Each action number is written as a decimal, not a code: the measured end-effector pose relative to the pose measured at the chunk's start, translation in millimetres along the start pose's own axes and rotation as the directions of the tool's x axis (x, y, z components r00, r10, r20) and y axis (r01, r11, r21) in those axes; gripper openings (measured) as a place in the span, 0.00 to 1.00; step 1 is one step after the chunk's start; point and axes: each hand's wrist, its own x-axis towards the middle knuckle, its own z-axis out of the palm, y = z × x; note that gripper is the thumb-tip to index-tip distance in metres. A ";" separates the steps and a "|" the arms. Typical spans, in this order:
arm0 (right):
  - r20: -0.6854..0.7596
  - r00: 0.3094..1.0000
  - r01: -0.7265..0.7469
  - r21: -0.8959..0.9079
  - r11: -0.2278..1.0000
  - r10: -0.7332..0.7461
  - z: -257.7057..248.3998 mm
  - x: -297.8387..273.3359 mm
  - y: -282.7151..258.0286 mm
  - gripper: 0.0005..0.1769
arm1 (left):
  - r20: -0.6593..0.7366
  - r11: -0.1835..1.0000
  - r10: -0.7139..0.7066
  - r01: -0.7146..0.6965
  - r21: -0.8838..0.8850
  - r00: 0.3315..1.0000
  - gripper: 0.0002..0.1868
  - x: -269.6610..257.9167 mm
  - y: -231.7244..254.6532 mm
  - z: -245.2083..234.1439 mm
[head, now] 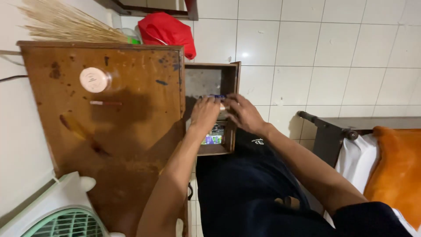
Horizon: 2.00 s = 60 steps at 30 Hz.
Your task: The person cleans and tidies a room by smoothing a blanket, then organizing a dresser drawer by hand, placing bottles, boxes, tubes, lids, and a brush inside. Next, the person wipes a table and a remote with a paper towel, and finally sweeps the floor with a broom.
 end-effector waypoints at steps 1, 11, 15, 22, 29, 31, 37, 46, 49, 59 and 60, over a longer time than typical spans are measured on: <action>-0.077 0.997 -0.027 0.010 1.000 0.027 -3.6 0.1 2.3 0.23 | 0.089 0.998 -0.058 0.059 -0.005 0.994 0.19 12.1 -2.2 -1.7; -0.045 0.969 -0.237 0.129 0.963 0.244 -23.2 -18.6 52.5 0.12 | 0.069 0.953 -0.290 0.294 -0.075 0.955 0.16 57.5 -34.0 99.9; 0.025 0.956 -0.292 0.151 0.944 0.292 -25.9 -29.1 73.9 0.12 | -0.008 0.947 -0.287 0.282 -0.154 0.958 0.18 55.8 -33.3 94.7; 0.080 0.941 -0.338 0.130 0.932 0.330 -28.4 -15.9 85.6 0.10 | 0.074 0.911 -0.340 0.348 -0.220 0.938 0.18 36.8 -27.2 92.4; 0.068 0.945 -0.328 0.186 0.926 0.321 -26.5 7.8 72.8 0.11 | 0.044 0.916 -0.330 0.331 -0.225 0.943 0.19 25.7 -21.4 101.4; 0.063 0.946 -0.323 0.189 0.927 0.317 -24.4 12.8 67.2 0.10 | 0.030 0.923 -0.323 0.322 -0.213 0.946 0.21 21.5 -20.3 108.3; 0.052 0.952 -0.307 0.172 0.936 0.303 -17.0 28.3 46.2 0.11 | -0.016 0.926 -0.303 0.291 -0.241 0.953 0.30 11.4 -2.3 74.7; 0.014 0.992 -0.125 0.207 0.970 0.124 16.9 86.2 -25.1 0.11 | -0.251 0.718 -0.486 0.219 -0.661 0.837 0.11 -57.1 44.4 11.9; 0.025 1.000 0.012 0.219 0.976 -0.017 36.9 121.0 -70.6 0.12 | -0.337 0.668 -0.578 0.194 -0.718 0.743 0.08 -89.3 46.6 -6.0; 0.071 0.922 0.377 0.055 0.924 -0.381 158.6 215.7 -180.5 0.20 | -0.292 0.292 -0.956 0.154 -0.944 0.022 0.10 -228.1 -28.1 12.2; 0.076 0.917 0.388 0.055 0.920 -0.391 161.8 231.7 -182.9 0.20 | -0.295 0.293 -0.955 0.151 -0.944 0.010 0.10 -240.9 -35.2 3.3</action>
